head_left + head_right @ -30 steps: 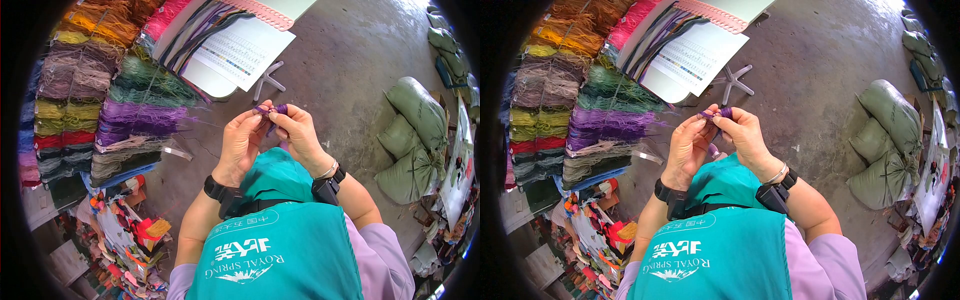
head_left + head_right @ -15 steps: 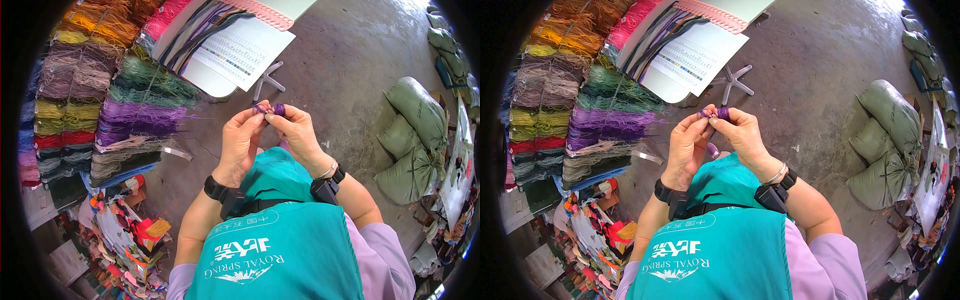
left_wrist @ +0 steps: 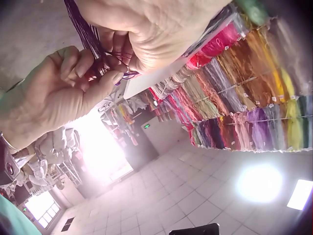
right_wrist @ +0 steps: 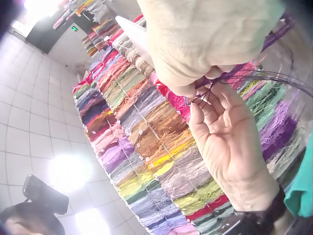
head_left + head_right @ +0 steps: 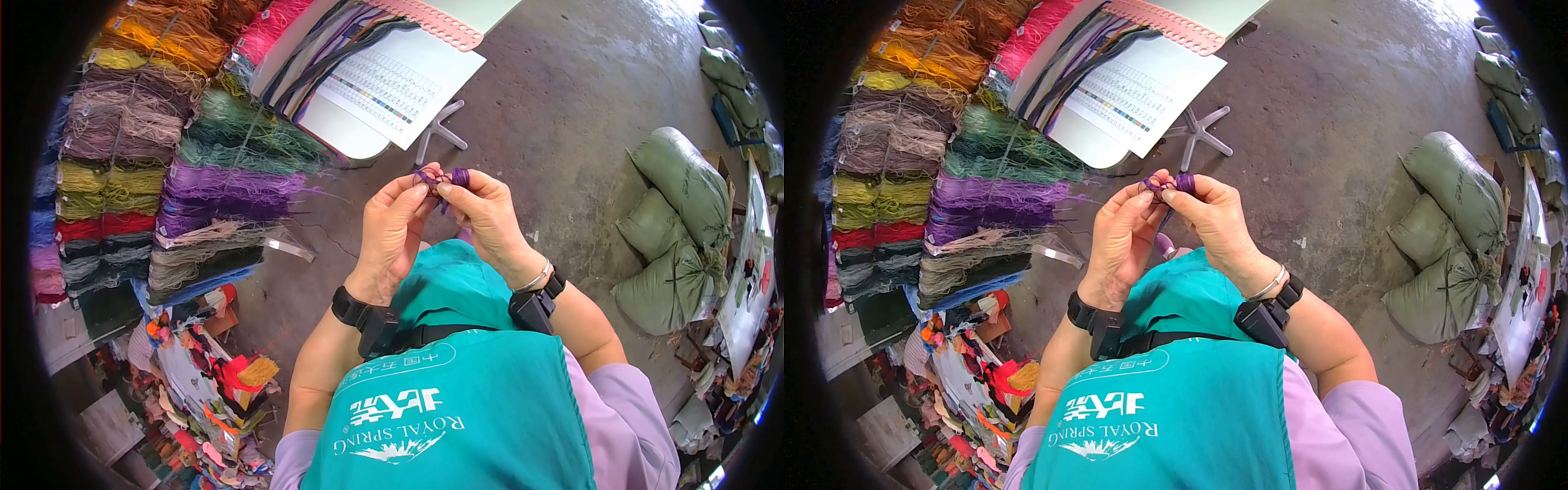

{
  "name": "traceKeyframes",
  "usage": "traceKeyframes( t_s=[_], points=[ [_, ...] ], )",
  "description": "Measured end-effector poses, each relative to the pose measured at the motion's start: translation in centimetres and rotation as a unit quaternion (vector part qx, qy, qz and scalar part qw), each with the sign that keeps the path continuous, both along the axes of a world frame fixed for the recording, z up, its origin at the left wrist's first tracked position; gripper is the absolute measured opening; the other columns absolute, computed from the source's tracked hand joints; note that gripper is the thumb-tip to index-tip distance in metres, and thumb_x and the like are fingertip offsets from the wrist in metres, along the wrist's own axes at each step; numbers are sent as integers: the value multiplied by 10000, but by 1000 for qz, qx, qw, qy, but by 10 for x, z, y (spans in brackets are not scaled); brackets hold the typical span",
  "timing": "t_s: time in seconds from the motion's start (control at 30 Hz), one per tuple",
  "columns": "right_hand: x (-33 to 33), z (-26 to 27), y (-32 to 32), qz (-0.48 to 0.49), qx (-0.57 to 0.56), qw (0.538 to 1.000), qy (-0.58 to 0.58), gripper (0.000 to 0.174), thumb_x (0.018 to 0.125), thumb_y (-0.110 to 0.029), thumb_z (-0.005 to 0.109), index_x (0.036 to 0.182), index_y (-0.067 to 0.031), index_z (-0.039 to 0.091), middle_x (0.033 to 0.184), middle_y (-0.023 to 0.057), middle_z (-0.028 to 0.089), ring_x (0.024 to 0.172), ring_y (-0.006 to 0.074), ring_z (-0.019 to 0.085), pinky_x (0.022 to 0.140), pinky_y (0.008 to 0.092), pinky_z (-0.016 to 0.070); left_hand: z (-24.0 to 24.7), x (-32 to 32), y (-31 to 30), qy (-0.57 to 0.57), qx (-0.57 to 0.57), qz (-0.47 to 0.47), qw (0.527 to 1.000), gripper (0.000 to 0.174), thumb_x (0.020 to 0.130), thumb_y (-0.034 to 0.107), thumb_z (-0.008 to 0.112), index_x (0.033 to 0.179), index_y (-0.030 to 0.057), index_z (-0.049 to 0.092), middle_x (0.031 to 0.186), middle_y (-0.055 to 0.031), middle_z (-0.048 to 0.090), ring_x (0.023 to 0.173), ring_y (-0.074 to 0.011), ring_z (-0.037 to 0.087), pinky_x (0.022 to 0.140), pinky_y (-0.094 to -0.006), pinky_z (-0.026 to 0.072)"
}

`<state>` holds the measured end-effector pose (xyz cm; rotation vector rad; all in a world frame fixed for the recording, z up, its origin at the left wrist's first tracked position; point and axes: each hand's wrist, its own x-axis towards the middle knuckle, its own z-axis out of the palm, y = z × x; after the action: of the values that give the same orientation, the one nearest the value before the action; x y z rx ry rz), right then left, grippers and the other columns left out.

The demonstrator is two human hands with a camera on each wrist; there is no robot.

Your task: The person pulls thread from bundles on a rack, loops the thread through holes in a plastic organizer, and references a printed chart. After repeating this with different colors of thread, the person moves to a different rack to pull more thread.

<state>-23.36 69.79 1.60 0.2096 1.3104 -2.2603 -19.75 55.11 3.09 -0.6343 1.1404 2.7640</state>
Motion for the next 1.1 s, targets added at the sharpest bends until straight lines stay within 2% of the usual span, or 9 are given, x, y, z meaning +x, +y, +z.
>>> traceKeyframes(
  t_s=[0.03, 0.13, 0.33, 0.43, 0.63, 0.83, 0.93, 1.1],
  points=[
    [0, 1, -1, -4, 4, 1000, 1, 97, 900, -140, 717, 953, -60, 721, 705, -84, 577, 597, -8, 425, 502, 183, 291, 0, 0, 0, -1, 0, 0, 1000, 192, 936, 23, 619, 1119, -30, 649, 1191, -136, 669, 1077, -178, 636, 1008, -322, 497],
    [0, 0, -1, -2, 0, 1000, -3, 94, 897, -138, 718, 949, -59, 721, 706, -83, 578, 598, -8, 426, 504, 182, 294, -1, 0, -1, -4, -2, 1, 1000, 193, 930, 21, 614, 1116, -31, 627, 1222, -162, 658, 1079, -199, 652, 1019, -339, 503],
    [-1, -1, -1, 0, -9, 1000, -10, 89, 896, -131, 716, 950, -60, 720, 707, -80, 583, 595, -5, 433, 508, 179, 298, -2, 0, -2, 3, -3, -2, 1000, 194, 944, 44, 603, 1123, -29, 622, 1217, -157, 658, 1082, -193, 648, 1017, -338, 505],
    [-1, 1, -2, -3, -24, 1000, -13, 94, 897, -129, 714, 958, -57, 719, 714, -74, 591, 597, -2, 439, 510, 179, 304, 1, 0, -3, 1, 7, -2, 1000, 209, 954, 30, 586, 1147, -34, 633, 1174, -118, 668, 1048, -163, 638, 1007, -317, 495],
    [-2, -2, -1, 6, -27, 1000, 1, 94, 896, -136, 717, 944, -55, 722, 731, -62, 609, 608, 5, 451, 520, 188, 323, -1, 0, -3, -14, 4, 6, 1000, 226, 962, 26, 568, 1173, -44, 604, 1197, -114, 651, 1037, -153, 640, 989, -290, 511],
    [-2, -3, -2, 7, 1, 1000, 15, 110, 893, -149, 725, 954, -58, 721, 743, -65, 614, 621, 3, 454, 528, 187, 330, 1, 0, -1, -16, 0, 4, 1000, 216, 946, 21, 616, 1156, -32, 612, 1234, -116, 633, 1061, -149, 636, 983, -278, 513],
    [-1, -3, -2, 8, 10, 1000, 21, 121, 894, -149, 724, 968, -53, 723, 777, -65, 630, 645, -3, 463, 539, 182, 332, -3, 1, 0, -4, -20, 0, 1000, 199, 940, 27, 640, 1133, -21, 627, 1238, -118, 632, 1075, -152, 632, 982, -280, 514],
    [0, -2, 1, 17, 5, 1000, 22, 145, 896, -119, 719, 1013, -34, 723, 867, -40, 671, 748, 5, 532, 614, 175, 398, -7, 0, 0, 8, -6, 8, 1000, 173, 947, 51, 648, 1110, -8, 646, 1230, -110, 643, 1076, -156, 633, 990, -287, 508]
  ],
)
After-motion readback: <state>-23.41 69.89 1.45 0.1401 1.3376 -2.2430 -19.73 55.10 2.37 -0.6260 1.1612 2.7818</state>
